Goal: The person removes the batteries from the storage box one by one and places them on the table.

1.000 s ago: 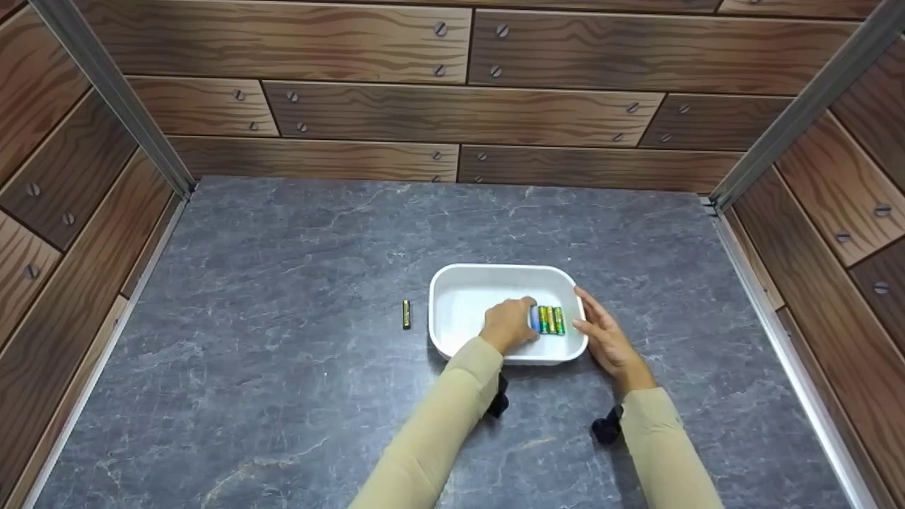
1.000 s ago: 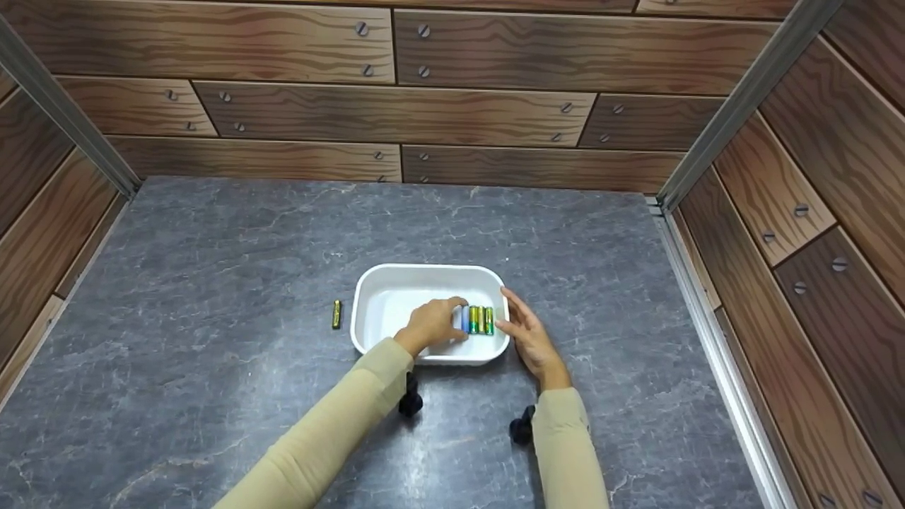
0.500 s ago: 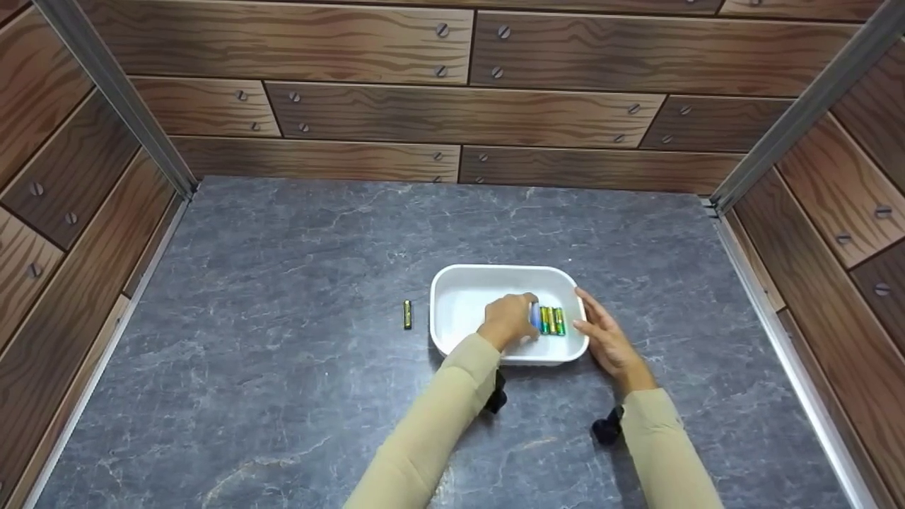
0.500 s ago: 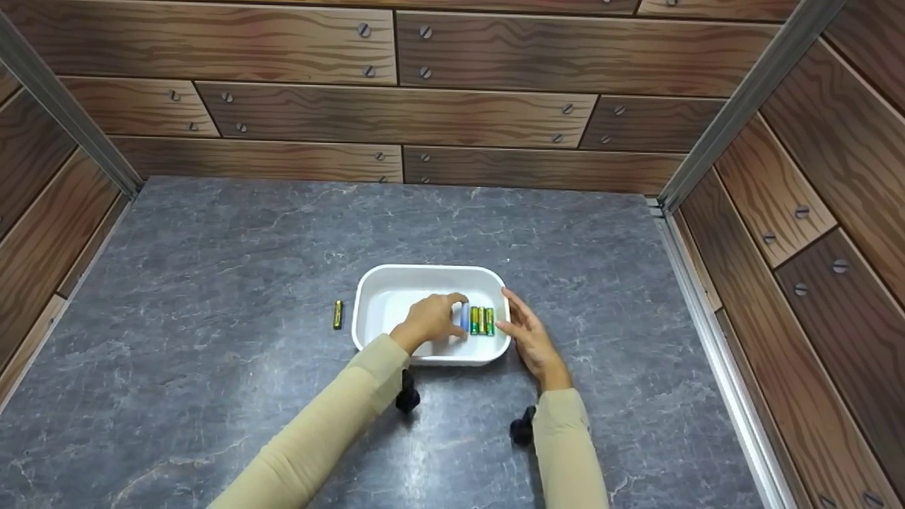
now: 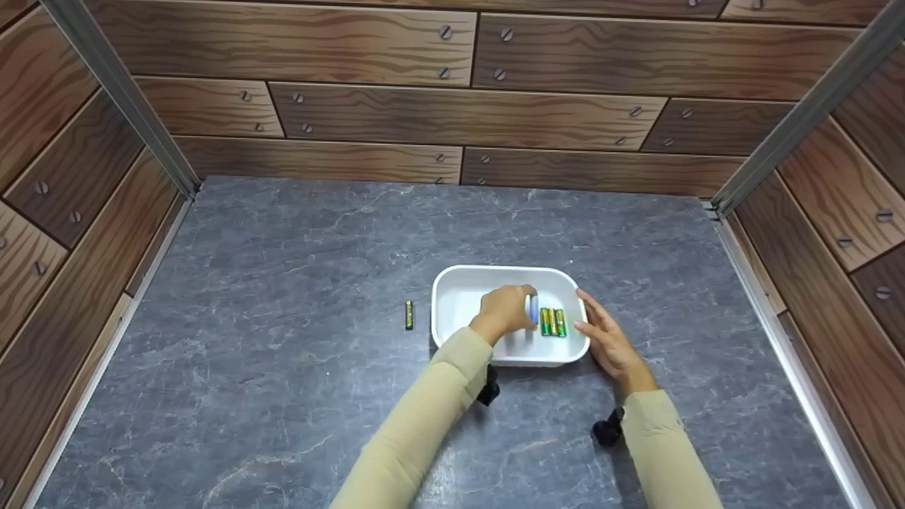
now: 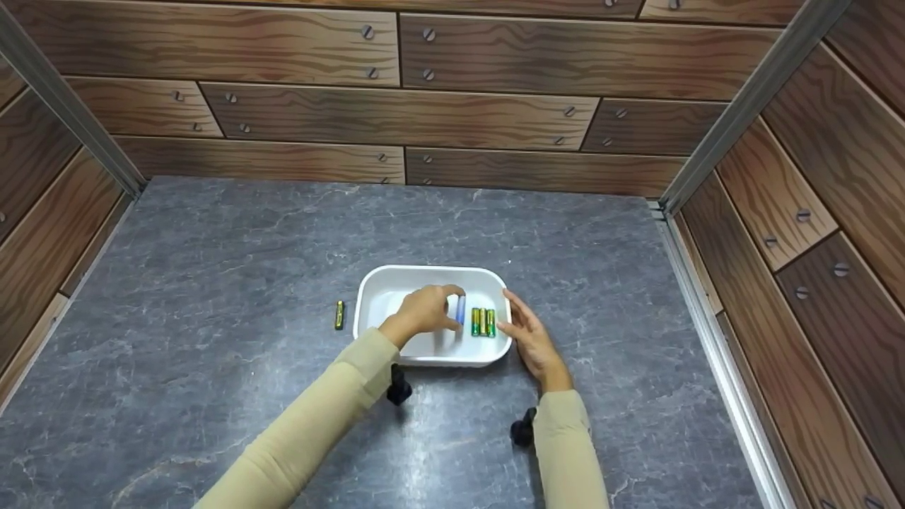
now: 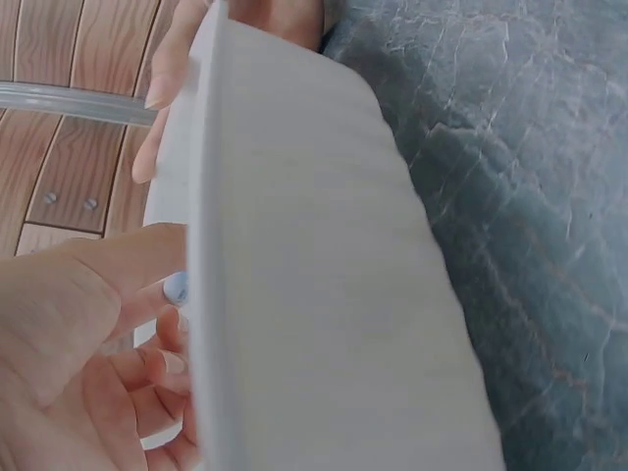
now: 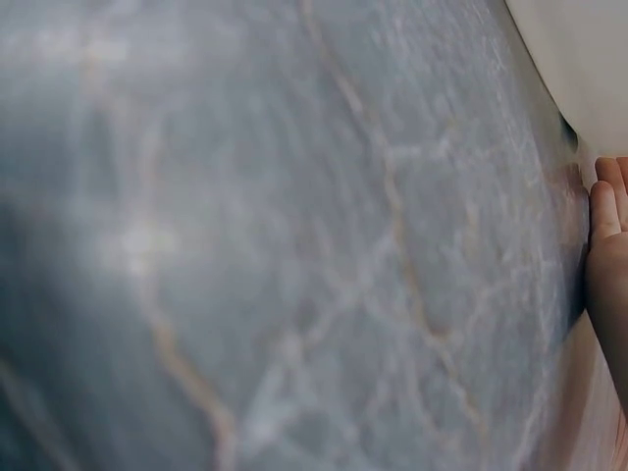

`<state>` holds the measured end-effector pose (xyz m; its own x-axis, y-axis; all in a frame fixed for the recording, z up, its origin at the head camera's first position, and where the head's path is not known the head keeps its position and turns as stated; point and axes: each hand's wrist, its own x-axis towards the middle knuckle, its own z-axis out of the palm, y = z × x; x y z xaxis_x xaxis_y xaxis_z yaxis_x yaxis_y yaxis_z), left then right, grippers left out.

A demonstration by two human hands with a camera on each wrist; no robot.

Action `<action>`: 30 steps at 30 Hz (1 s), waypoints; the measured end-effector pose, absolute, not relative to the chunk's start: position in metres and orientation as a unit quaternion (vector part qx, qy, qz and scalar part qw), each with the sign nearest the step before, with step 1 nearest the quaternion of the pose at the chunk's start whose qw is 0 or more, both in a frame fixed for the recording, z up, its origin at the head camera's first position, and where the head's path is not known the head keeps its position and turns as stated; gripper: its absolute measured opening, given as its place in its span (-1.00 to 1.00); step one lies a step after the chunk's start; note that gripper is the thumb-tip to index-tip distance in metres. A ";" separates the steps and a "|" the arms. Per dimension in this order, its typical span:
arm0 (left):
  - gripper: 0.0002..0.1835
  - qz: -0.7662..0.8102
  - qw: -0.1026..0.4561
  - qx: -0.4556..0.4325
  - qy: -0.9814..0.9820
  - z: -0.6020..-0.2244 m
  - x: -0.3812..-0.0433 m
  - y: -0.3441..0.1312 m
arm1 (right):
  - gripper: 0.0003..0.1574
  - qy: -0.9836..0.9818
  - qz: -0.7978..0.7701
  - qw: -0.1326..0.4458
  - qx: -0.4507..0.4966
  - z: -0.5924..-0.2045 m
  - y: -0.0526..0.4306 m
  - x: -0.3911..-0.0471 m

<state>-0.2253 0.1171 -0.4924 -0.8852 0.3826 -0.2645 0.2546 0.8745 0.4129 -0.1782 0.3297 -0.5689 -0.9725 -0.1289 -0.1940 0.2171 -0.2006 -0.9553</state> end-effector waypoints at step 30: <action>-0.34 0.197 0.142 0.209 0.947 -0.456 -0.223 0.068 | -0.22 0.621 -0.775 0.113 0.034 -0.568 0.330 -0.179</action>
<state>-0.2234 0.0678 -0.4564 -0.8728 0.4512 -0.1863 0.3395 0.8352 0.4326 -0.1789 0.3299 -0.5677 -0.9721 -0.1334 -0.1929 0.2174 -0.2043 -0.9545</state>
